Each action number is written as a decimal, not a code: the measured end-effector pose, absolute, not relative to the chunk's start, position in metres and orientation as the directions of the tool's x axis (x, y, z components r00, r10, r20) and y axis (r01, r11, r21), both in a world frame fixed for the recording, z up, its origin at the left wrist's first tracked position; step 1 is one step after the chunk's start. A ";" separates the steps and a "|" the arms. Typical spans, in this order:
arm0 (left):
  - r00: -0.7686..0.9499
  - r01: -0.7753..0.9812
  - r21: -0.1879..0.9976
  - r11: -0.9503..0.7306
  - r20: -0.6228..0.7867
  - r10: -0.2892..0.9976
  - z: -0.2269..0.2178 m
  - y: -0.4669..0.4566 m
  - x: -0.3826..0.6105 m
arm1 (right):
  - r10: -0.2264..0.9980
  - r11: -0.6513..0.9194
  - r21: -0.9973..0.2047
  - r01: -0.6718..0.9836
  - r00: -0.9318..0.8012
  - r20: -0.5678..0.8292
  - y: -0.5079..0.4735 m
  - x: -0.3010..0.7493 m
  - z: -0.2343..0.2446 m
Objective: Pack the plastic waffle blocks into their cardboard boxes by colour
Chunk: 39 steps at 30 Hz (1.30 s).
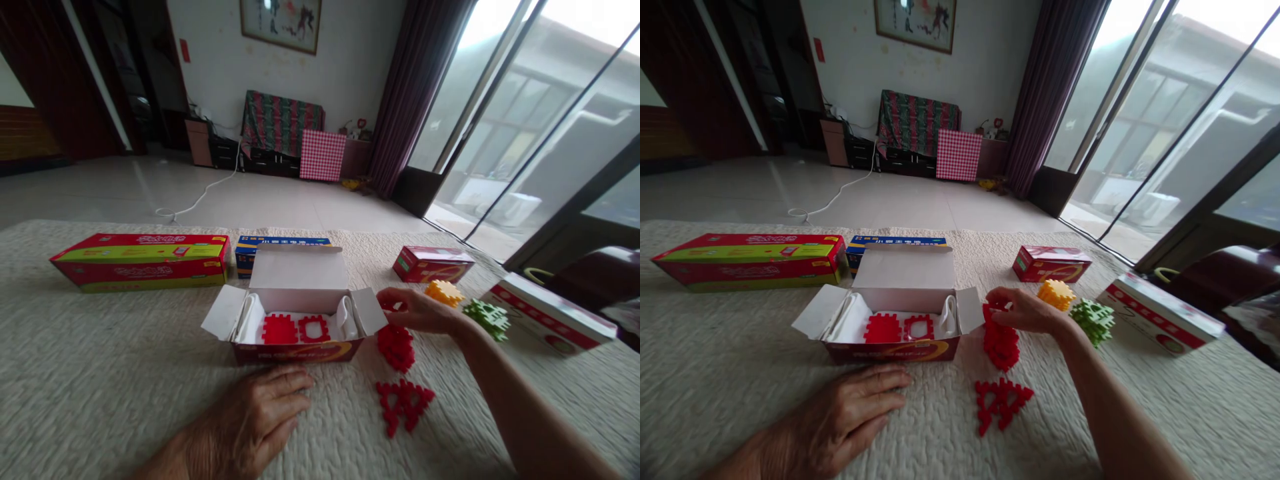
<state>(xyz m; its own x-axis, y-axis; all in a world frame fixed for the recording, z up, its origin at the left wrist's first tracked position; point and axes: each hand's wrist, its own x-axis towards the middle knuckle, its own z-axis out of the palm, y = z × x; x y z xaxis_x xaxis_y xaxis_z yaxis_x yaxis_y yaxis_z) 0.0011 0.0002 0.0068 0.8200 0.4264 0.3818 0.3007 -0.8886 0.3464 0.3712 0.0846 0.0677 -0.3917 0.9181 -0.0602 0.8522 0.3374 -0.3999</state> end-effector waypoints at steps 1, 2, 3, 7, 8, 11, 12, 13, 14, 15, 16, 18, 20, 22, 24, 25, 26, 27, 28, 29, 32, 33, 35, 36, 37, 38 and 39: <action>0.820 0.296 0.354 -0.887 0.383 0.427 0.007 0.000 0.001 | 0.939 0.313 -0.381 0.870 -0.342 -0.010 0.083 0.372 0.072; 0.820 0.293 0.360 -0.886 0.382 0.427 0.007 0.000 0.001 | 0.956 0.286 -0.378 0.881 -0.289 0.052 0.081 0.372 0.078; 0.821 0.291 0.363 -0.885 0.380 0.426 0.008 0.000 0.001 | 0.962 0.274 -0.387 0.880 -0.246 0.121 0.078 0.370 0.086; 0.834 0.311 0.329 -0.891 0.355 0.422 0.007 0.001 0.000 | 0.884 0.446 -0.444 0.777 -0.306 0.353 0.061 0.333 0.116; 0.836 0.320 0.309 -0.896 0.352 0.420 0.007 0.001 -0.001 | 0.852 0.509 -0.434 0.744 -0.364 0.376 0.057 0.317 0.122; 0.827 0.338 0.262 -0.904 0.376 0.419 0.003 0.000 -0.002 | 0.745 0.667 -0.429 0.609 -0.552 0.374 0.052 0.268 0.126; 0.821 0.338 0.256 -0.906 0.390 0.417 0.002 0.000 -0.002 | 0.731 0.681 -0.420 0.599 -0.587 0.348 0.053 0.255 0.124; 0.817 0.332 0.251 -0.909 0.406 0.411 0.000 0.000 -0.002 | 0.722 0.691 -0.402 0.601 -0.607 0.332 0.055 0.246 0.120; 0.814 0.323 0.247 -0.914 0.421 0.401 -0.001 -0.001 -0.002 | 0.717 0.696 -0.378 0.610 -0.622 0.315 0.057 0.240 0.116; 0.810 0.316 0.244 -0.917 0.434 0.394 -0.002 -0.001 -0.002 | 0.714 0.700 -0.352 0.622 -0.634 0.299 0.059 0.237 0.111; 0.807 0.308 0.243 -0.920 0.446 0.388 -0.003 -0.001 -0.002 | 0.710 0.704 -0.327 0.631 -0.643 0.289 0.061 0.236 0.106; 0.800 0.300 0.247 -0.922 0.462 0.384 -0.004 0.000 -0.001 | 0.703 0.711 -0.295 0.638 -0.657 0.273 0.064 0.238 0.100; 0.799 0.304 0.253 -0.918 0.458 0.391 -0.003 0.000 -0.001 | 0.701 0.713 -0.287 0.639 -0.663 0.264 0.064 0.241 0.099; 0.804 0.312 0.249 -0.917 0.444 0.395 -0.001 0.000 -0.001 | 0.704 0.710 -0.289 0.642 -0.662 0.258 0.063 0.242 0.101; 0.808 0.315 0.247 -0.916 0.436 0.395 0.000 0.000 -0.001 | 0.711 0.702 -0.297 0.647 -0.658 0.247 0.061 0.242 0.104; 0.808 0.313 0.250 -0.916 0.437 0.395 0.001 0.000 -0.001 | 0.717 0.696 -0.303 0.652 -0.653 0.243 0.060 0.242 0.106; 0.806 0.311 0.253 -0.916 0.441 0.396 0.001 0.000 -0.001 | 0.724 0.689 -0.307 0.657 -0.647 0.239 0.059 0.242 0.106; 0.803 0.309 0.256 -0.916 0.446 0.396 0.001 0.000 -0.001 | 0.730 0.682 -0.311 0.662 -0.641 0.237 0.058 0.242 0.107; 0.800 0.308 0.256 -0.916 0.452 0.395 0.000 0.000 -0.001 | 0.735 0.677 -0.314 0.666 -0.635 0.237 0.057 0.242 0.107; 0.797 0.307 0.252 -0.918 0.459 0.393 -0.001 0.000 -0.001 | 0.737 0.674 -0.318 0.667 -0.631 0.241 0.057 0.242 0.106; 0.791 0.304 0.237 -0.923 0.476 0.383 -0.002 -0.001 -0.001 | 0.735 0.676 -0.338 0.655 -0.630 0.250 0.058 0.240 0.104; 0.790 0.303 0.235 -0.923 0.480 0.382 -0.001 -0.001 -0.001 | 0.731 0.680 -0.345 0.647 -0.636 0.246 0.059 0.238 0.103; 0.787 0.306 0.242 -0.921 0.481 0.388 0.003 -0.001 0.001 | 0.707 0.700 -0.357 0.619 -0.673 0.218 0.062 0.232 0.103; 0.784 0.306 0.246 -0.920 0.483 0.390 0.006 -0.001 0.001 | 0.688 0.712 -0.365 0.600 -0.700 0.191 0.063 0.229 0.104; 0.780 0.306 0.250 -0.919 0.487 0.392 0.009 -0.002 0.002 | 0.671 0.719 -0.376 0.584 -0.724 0.160 0.065 0.224 0.105; 0.776 0.306 0.253 -0.918 0.491 0.395 0.011 -0.002 0.003 | 0.658 0.721 -0.387 0.575 -0.743 0.121 0.066 0.220 0.106; 0.773 0.306 0.257 -0.917 0.495 0.397 0.013 -0.003 0.003 | 0.649 0.716 -0.398 0.573 -0.757 0.078 0.068 0.215 0.107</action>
